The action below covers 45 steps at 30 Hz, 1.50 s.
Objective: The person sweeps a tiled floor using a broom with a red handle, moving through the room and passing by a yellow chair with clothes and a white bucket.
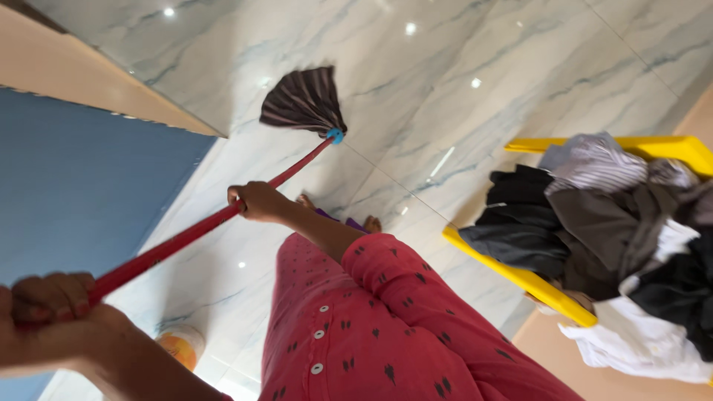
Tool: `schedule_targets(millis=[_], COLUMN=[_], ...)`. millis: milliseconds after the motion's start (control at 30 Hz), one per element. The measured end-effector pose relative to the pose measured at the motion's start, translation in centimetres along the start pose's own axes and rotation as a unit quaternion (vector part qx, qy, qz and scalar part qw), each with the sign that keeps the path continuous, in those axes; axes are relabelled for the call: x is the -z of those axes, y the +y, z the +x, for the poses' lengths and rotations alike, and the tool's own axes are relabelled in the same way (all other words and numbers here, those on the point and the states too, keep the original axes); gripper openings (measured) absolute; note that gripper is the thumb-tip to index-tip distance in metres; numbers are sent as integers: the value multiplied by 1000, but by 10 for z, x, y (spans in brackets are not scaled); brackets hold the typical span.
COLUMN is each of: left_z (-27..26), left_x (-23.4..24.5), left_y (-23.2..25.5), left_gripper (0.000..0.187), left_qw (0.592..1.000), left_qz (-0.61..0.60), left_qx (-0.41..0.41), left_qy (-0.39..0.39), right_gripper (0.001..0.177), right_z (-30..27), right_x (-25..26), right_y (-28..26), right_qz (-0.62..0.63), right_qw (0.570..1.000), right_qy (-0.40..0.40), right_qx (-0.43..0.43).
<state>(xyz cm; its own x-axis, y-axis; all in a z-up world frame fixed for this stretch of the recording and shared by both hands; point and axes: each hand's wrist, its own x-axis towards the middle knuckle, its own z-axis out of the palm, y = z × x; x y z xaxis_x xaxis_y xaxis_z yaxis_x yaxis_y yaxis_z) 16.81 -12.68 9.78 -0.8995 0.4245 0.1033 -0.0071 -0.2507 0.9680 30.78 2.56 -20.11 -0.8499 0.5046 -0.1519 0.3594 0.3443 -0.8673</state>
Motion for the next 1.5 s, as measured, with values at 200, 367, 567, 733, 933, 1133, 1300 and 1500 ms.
schedule_targets(millis=[200, 367, 567, 733, 933, 1133, 1300, 1500], left_z=[-35, -85, -175, -250, -242, -195, -149, -74], left_x=[-50, -98, -146, -157, -155, -121, -76, -13], left_y=[-48, -93, -157, -181, -160, -122, -83, -42], left_gripper=[37, 40, 26, 38, 40, 33, 28, 31], left_qw=[991, 980, 946, 901, 860, 869, 894, 936], left_qz=[-90, -111, -135, -127, -99, -130, -208, -166], left_qx=[40, 69, 226, 309, 330, 237, 168, 22], left_qy=[-91, -150, -187, -276, -377, -414, -360, -310], right_gripper=[17, 15, 18, 18, 12, 10, 17, 25], right_z=[-76, -160, -282, -372, -385, -315, -238, -114], right_x=[39, 66, 80, 82, 61, 38, 15, -29], right_y=[68, 120, 212, 251, 236, 166, 93, 66], right_qz=[-33, -46, -54, -77, -51, -79, -123, -72], right_qw=[992, 984, 960, 937, 917, 893, 866, 934], right_qy=[118, 136, 225, 247, 287, 381, 463, 339], right_qx=[-32, -102, -157, -234, -271, -225, -140, -84])
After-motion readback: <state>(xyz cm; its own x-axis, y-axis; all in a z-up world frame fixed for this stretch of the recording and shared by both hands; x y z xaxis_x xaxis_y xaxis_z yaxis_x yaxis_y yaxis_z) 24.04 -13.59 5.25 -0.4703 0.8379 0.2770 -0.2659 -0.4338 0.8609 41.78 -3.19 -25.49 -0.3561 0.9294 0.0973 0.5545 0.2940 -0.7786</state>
